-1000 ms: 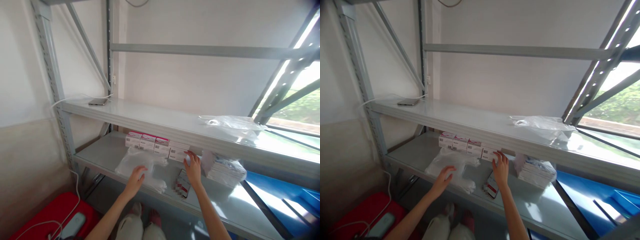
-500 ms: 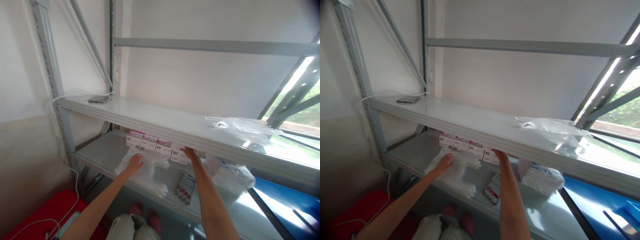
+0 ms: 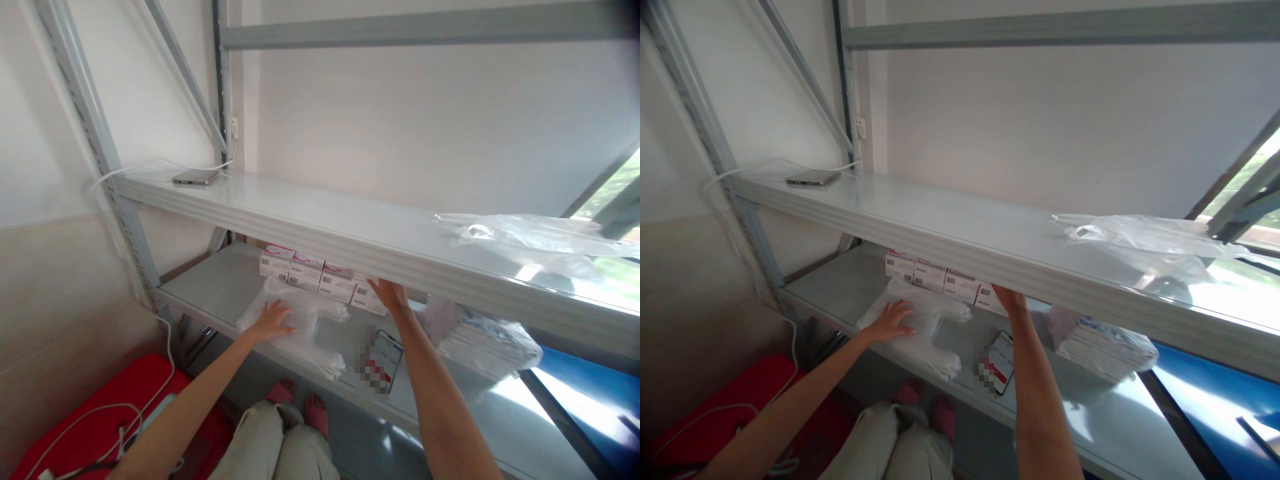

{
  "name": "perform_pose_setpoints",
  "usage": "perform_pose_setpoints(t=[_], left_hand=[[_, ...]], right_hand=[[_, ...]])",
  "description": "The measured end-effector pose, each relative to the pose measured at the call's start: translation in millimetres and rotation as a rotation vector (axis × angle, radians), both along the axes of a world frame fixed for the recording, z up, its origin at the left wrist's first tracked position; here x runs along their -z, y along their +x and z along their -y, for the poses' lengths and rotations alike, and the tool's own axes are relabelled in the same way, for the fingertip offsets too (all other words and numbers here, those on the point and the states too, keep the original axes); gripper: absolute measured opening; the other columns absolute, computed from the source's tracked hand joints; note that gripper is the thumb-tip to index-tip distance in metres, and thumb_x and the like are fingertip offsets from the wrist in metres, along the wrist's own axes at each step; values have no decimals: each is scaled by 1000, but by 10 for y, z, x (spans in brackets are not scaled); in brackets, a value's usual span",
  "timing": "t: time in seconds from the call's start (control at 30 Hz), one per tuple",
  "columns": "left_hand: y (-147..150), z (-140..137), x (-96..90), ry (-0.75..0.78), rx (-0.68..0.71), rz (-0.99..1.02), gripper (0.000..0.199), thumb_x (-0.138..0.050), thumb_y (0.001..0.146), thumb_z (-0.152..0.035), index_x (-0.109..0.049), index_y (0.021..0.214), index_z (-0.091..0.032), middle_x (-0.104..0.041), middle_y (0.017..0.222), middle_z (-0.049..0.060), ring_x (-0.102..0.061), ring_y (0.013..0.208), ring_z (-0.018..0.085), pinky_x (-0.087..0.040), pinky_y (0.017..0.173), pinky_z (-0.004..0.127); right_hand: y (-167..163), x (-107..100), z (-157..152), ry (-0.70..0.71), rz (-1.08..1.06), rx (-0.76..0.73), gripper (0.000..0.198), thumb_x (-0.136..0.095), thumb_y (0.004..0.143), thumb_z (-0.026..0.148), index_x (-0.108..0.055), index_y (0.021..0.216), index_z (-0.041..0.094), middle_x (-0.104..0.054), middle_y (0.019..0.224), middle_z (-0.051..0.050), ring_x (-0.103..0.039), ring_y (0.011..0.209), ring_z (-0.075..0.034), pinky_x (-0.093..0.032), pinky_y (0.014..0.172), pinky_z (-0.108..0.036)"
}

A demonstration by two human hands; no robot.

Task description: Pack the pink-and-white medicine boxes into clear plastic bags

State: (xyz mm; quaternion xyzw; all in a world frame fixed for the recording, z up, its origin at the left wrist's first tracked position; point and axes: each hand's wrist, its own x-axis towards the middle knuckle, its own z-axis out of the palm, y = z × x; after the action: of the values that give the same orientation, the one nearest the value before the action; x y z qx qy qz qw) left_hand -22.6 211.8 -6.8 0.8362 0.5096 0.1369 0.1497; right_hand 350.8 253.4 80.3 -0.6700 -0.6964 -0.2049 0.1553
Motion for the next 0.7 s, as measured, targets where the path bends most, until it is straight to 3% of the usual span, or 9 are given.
perform_pose_setpoints(t=[0.1, 0.2, 0.27, 0.37, 0.43, 0.5, 0.6, 0.7], left_hand=[[126, 53, -27, 68, -95, -9, 40, -63, 81, -50, -64, 113, -26, -47, 139, 11, -34, 133, 35, -13, 114, 57], [333, 90, -97, 192, -192, -23, 45, -55, 86, -53, -63, 112, -18, -52, 129, 16, -39, 126, 37, -15, 111, 58], [457, 99, -145, 226, -172, -58, 44, -57, 85, -50, -63, 109, -14, -54, 123, 18, -41, 123, 37, -22, 108, 56], [546, 85, -182, 154, -97, -126, 23, -58, 84, -32, -65, 97, -14, -58, 114, 17, -46, 117, 35, -31, 100, 49], [546, 67, -178, 86, -108, -141, 18, -51, 87, -22, -66, 93, -15, -61, 109, 15, -49, 112, 31, -34, 97, 45], [532, 57, -163, 51, -161, -127, 23, -46, 90, -24, -67, 92, -15, -62, 107, 14, -52, 109, 30, -35, 95, 44], [554, 73, -149, 53, -250, -114, 41, -44, 92, -47, -67, 96, -13, -61, 111, 18, -51, 112, 35, -35, 95, 48], [651, 115, -163, 28, -299, -129, 56, -45, 86, -62, -67, 102, -13, -57, 122, 22, -45, 119, 41, -30, 99, 56]], right_hand=[[-240, 76, 140, -29, 85, -74, 45, -36, 91, 22, -47, 135, 12, -50, 137, -16, -36, 130, -32, -20, 110, -49], [-526, 166, 252, -72, 170, -260, 54, -41, 86, 12, -41, 140, 18, -42, 145, -11, -33, 134, -28, -16, 112, -48], [-698, 231, 301, -90, 195, -364, 54, -41, 85, 9, -45, 137, 19, -40, 147, -9, -33, 134, -26, -16, 113, -46], [-921, 349, 385, -97, 153, -412, 46, -39, 86, 10, -52, 129, 19, -46, 142, -9, -37, 131, -24, -17, 114, -45], [-1056, 448, 473, -70, 49, -318, 45, -39, 87, 12, -52, 129, 19, -47, 141, -10, -38, 131, -24, -15, 114, -48], [-1164, 546, 593, -33, -117, -102, 49, -41, 86, 15, -46, 134, 16, -41, 144, -14, -33, 134, -30, -13, 112, -58], [-1179, 631, 852, -7, -345, 178, 64, -45, 82, 20, -32, 144, 13, -25, 151, -22, -17, 139, -41, -7, 101, -74], [-958, 654, 1252, 87, -538, 384, 79, -46, 84, 38, -12, 150, 12, -10, 153, -29, -10, 138, -50, -6, 90, -82]])
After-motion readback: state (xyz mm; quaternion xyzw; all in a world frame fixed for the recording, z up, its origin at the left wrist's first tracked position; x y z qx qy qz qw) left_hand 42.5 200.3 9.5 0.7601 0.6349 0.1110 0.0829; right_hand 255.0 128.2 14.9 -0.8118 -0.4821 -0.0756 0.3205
